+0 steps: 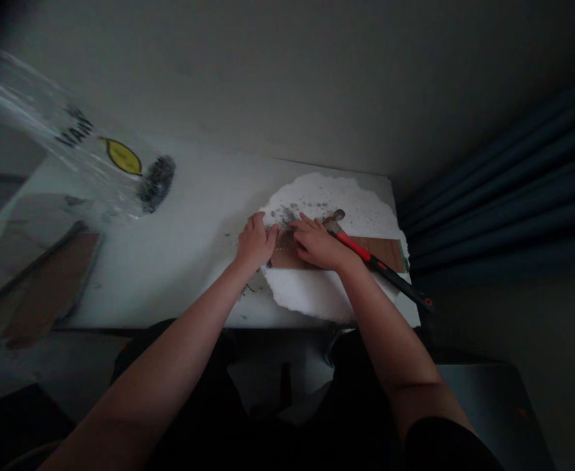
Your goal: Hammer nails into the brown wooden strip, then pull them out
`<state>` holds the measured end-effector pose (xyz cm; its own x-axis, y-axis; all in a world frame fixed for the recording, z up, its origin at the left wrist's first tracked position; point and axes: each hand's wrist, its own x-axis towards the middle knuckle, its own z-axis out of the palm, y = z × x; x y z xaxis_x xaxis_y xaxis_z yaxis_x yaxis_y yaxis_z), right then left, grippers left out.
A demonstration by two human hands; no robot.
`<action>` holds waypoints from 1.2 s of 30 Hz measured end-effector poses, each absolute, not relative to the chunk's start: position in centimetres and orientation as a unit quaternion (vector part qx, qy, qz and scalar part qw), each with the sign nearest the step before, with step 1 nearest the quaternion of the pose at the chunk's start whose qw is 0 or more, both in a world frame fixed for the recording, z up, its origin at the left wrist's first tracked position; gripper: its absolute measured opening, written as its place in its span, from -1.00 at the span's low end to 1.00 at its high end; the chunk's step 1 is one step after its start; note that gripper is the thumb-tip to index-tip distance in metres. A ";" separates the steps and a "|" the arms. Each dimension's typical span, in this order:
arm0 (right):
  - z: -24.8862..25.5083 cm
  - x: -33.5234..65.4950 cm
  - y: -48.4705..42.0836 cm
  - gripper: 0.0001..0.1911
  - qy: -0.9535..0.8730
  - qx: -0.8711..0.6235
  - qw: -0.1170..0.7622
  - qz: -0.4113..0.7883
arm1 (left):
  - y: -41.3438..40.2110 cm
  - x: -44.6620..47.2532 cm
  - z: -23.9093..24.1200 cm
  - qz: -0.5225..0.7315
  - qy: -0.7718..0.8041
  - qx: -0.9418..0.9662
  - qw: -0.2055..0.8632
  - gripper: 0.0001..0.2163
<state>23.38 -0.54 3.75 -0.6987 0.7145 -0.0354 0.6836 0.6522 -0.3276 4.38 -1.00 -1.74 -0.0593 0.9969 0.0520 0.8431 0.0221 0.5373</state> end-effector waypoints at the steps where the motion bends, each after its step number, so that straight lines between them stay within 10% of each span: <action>1: 3.8 23.3 -0.5 -0.89 -0.907 -0.387 0.046 0.160 | -1.0 4.4 -1.7 0.221 0.694 0.663 0.175 -0.55; 36: 2.7 22.2 -0.4 -0.80 -0.873 -0.469 0.017 0.134 | -1.2 5.1 -2.0 0.228 0.690 0.661 0.186 -0.28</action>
